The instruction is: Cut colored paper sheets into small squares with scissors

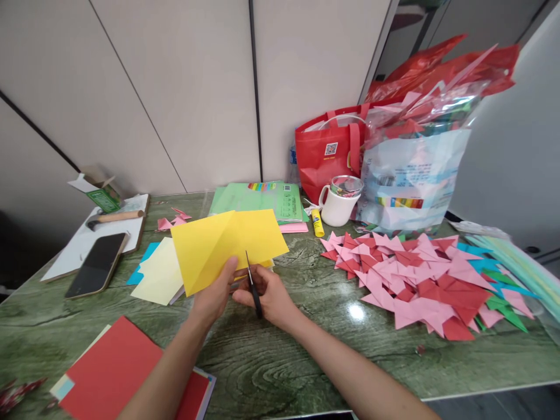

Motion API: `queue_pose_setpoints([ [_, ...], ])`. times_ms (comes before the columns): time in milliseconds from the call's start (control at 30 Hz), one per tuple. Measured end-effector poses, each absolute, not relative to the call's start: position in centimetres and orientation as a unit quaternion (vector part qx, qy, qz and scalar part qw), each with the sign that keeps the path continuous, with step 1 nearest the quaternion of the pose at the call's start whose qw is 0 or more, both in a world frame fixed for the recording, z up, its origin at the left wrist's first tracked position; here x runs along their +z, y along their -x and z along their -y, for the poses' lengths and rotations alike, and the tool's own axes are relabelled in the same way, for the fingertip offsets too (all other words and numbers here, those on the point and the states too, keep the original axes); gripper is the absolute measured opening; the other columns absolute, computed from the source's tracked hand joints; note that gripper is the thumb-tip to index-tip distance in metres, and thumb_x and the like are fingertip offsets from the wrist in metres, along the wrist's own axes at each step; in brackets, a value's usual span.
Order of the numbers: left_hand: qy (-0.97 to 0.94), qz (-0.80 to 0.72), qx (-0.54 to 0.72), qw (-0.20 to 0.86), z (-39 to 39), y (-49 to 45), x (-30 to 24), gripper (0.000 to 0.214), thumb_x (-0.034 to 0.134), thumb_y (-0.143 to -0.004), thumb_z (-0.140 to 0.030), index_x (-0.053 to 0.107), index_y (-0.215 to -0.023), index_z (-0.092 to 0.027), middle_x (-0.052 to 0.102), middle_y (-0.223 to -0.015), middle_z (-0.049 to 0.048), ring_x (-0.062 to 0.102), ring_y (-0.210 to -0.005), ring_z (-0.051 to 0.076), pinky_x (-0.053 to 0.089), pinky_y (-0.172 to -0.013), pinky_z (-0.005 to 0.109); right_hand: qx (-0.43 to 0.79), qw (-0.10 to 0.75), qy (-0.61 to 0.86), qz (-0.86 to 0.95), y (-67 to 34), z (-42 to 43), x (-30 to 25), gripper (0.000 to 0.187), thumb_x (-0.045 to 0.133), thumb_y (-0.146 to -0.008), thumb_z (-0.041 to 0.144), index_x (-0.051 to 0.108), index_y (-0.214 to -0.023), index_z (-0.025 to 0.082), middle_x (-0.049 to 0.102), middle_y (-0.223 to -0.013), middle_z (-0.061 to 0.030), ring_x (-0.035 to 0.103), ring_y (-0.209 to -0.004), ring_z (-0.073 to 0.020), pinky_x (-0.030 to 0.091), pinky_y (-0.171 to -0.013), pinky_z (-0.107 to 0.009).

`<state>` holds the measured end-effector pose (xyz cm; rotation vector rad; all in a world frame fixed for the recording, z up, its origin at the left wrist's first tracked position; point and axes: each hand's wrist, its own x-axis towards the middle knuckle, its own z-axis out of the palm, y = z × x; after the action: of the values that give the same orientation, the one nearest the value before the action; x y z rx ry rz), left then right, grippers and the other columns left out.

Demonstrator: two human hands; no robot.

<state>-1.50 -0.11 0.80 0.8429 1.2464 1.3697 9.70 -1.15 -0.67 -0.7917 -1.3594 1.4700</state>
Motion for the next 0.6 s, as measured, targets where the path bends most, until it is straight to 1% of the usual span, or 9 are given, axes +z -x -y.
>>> queue_pose_setpoints([
  [133,-0.389,-0.521,0.574,0.498,0.21,1.45,0.74,0.044,0.061,-0.064,-0.044,0.061,-0.099,-0.018,0.061,-0.107,0.0096,0.059,-0.092,0.023,0.044,-0.085,0.036,0.606,0.479,0.328,0.544,-9.63,1.21,-0.77,0.038,0.071,-0.059,0.041,0.050,-0.078,0.016,0.051,-0.065,0.0017,0.047,-0.058,-0.0104,0.039,-0.054,-0.023],
  [233,-0.381,-0.508,0.575,0.516,0.26,1.49,0.74,0.043,0.062,-0.064,-0.043,0.061,-0.099,-0.018,0.062,-0.105,0.0092,0.060,-0.090,0.022,0.046,-0.083,0.035,0.608,0.478,0.331,0.541,-9.58,1.25,-0.73,0.039,0.072,-0.057,0.041,0.050,-0.078,0.016,0.050,-0.064,0.0025,0.046,-0.057,-0.0100,0.038,-0.052,-0.023],
  [300,-0.378,-0.504,0.580,0.517,0.26,1.52,0.72,0.043,0.062,-0.064,-0.043,0.061,-0.099,-0.019,0.063,-0.104,0.0082,0.060,-0.091,0.022,0.045,-0.084,0.035,0.610,0.475,0.334,0.539,-9.58,1.26,-0.64,0.041,0.072,-0.056,0.042,0.051,-0.080,0.016,0.050,-0.064,0.0024,0.045,-0.056,-0.0099,0.037,-0.052,-0.023],
  [467,-0.386,-0.524,0.588,0.481,0.19,1.57,0.68,0.041,0.063,-0.063,-0.043,0.062,-0.098,-0.022,0.062,-0.105,0.0057,0.058,-0.096,0.022,0.047,-0.081,0.034,0.623,0.470,0.328,0.531,-9.59,1.31,-0.37,0.041,0.073,-0.056,0.039,0.052,-0.081,0.015,0.049,-0.062,0.0029,0.044,-0.053,-0.0088,0.035,-0.049,-0.021],
  [600,-0.396,-0.526,0.583,0.476,0.18,1.56,0.72,0.038,0.061,-0.064,-0.044,0.063,-0.096,-0.023,0.064,-0.101,0.0057,0.058,-0.094,0.021,0.045,-0.085,0.034,0.621,0.477,0.317,0.535,-9.57,1.36,-0.25,0.037,0.071,-0.059,0.039,0.053,-0.081,0.015,0.049,-0.060,0.0032,0.043,-0.051,-0.0081,0.035,-0.048,-0.021],
])
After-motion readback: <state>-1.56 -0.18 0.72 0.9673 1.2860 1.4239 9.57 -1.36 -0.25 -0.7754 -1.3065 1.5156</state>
